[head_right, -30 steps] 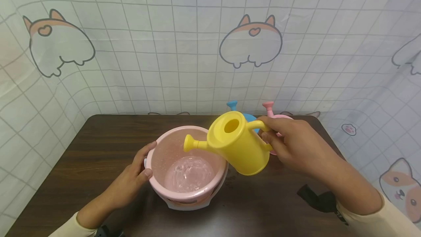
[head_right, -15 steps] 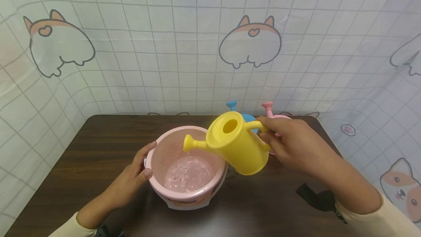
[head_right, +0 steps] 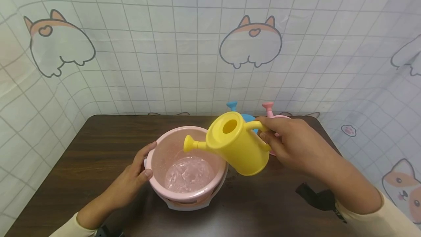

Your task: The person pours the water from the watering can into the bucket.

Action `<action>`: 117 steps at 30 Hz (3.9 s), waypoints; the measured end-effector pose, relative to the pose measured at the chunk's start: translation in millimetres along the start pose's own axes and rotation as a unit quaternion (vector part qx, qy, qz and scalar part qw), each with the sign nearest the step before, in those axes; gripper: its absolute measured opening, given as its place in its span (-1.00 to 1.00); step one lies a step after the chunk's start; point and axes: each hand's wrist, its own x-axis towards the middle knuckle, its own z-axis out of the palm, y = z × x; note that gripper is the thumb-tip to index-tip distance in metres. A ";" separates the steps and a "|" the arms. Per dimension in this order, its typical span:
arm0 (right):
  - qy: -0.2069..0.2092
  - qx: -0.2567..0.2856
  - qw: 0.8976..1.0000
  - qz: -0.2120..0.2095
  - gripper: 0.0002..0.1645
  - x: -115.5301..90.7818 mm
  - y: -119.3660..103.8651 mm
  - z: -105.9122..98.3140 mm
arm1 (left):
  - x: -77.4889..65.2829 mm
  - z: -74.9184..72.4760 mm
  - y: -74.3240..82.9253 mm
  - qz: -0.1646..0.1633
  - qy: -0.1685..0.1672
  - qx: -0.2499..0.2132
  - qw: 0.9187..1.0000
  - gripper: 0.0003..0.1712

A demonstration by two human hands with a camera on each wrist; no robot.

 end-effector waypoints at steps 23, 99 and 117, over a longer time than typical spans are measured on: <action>-0.017 0.013 1.000 0.016 -0.63 1.7 -1.8 -0.9 | 0.5 -0.3 -0.5 0.015 0.002 0.000 1.000 -0.26; -0.017 0.009 1.000 0.006 -0.64 3.4 -1.4 -1.9 | -0.7 0.7 0.8 -0.001 0.000 -0.005 1.000 -0.27; -0.024 0.002 1.000 0.010 -0.65 3.8 0.0 -2.8 | -1.0 1.4 -0.8 0.002 -0.002 -0.013 1.000 -0.27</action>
